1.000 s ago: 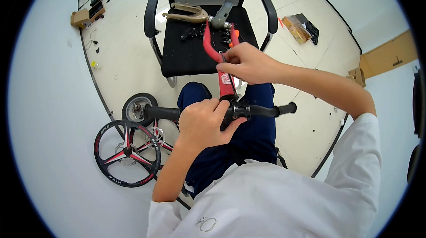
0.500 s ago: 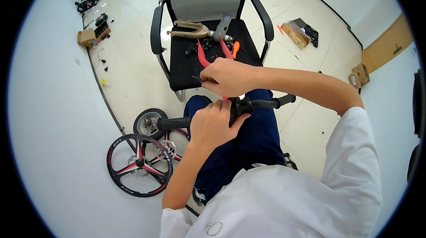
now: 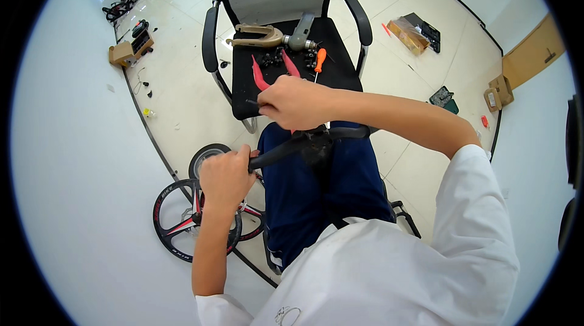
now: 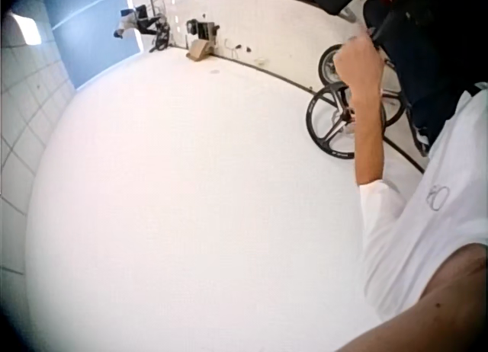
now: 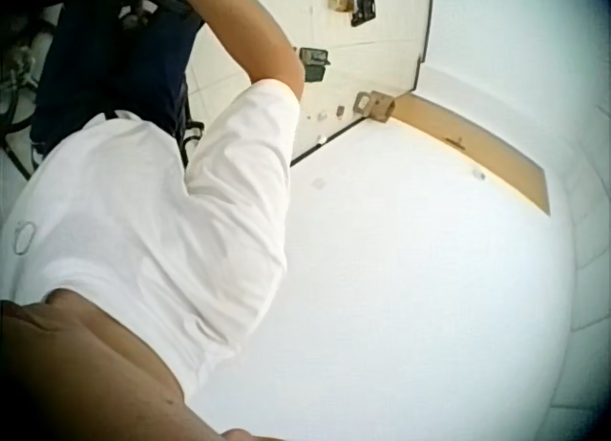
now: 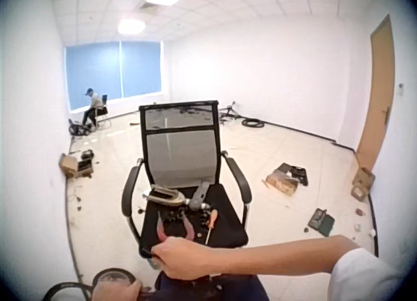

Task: The person assembles a bicycle handlebar by inserting bolts and washers into the stem and tightening them with an Allen key. They repeatedly adjust the handlebar position and secure the components while seated in a workshop.

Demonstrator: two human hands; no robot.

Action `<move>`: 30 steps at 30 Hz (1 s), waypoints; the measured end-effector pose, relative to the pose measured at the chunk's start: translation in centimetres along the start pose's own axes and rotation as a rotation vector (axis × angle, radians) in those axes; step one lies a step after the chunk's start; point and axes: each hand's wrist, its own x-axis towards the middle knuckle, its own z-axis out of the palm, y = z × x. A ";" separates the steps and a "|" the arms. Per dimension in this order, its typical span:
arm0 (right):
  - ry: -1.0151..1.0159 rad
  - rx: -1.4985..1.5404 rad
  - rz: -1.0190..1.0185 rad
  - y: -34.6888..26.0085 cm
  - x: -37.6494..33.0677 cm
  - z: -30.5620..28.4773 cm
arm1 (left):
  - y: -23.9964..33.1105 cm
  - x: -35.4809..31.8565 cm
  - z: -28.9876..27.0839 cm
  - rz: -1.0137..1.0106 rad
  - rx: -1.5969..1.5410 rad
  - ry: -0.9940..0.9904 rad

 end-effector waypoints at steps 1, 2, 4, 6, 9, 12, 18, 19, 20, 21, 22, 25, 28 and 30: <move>-0.014 -0.049 -0.010 -0.1 0.4 0.6 | 0.2 -0.5 0.8 -0.024 -0.051 0.014; 0.009 -0.054 -0.027 -0.5 0.4 1.3 | 0.4 -0.8 1.6 -0.048 -0.101 0.027; -0.082 -0.204 -0.179 -1.8 0.2 1.7 | 0.6 -1.1 3.0 -0.087 -0.085 0.033; -0.189 -0.317 -0.271 -3.7 -0.8 1.6 | 0.8 -1.3 4.2 -0.092 -0.136 0.119; -0.151 -0.427 -0.354 -5.0 -4.8 2.6 | 0.6 -1.0 4.9 -0.107 -0.125 0.143; -0.007 -0.283 -0.381 -4.5 -8.9 1.5 | 0.4 -1.3 5.2 -0.118 -0.103 0.191; 0.155 0.124 0.006 0.8 -13.8 -2.4 | 0.3 -1.5 5.5 -0.080 -0.113 0.285; 0.115 0.242 0.314 1.2 -13.4 -4.0 | 0.5 -1.5 5.5 -0.073 -0.107 0.287; 0.149 0.200 0.221 3.3 -13.0 -4.6 | 0.7 -1.4 5.3 -0.062 -0.106 0.294; 0.066 0.281 0.333 4.6 -12.5 -5.3 | 1.1 -1.3 5.1 -0.054 -0.103 0.287; 0.053 0.328 0.311 5.6 -11.1 -5.6 | 1.2 -1.4 4.7 -0.053 -0.091 0.276; -0.057 0.491 0.285 8.0 -6.0 -5.7 | 2.0 -1.1 4.5 -0.042 -0.099 0.276; -0.098 0.400 0.205 5.7 -1.1 -4.1 | 2.2 -1.0 4.6 -0.055 -0.094 0.280; -0.081 0.238 0.045 2.8 0.5 -2.1 | 2.3 -1.2 4.7 -0.065 -0.097 0.276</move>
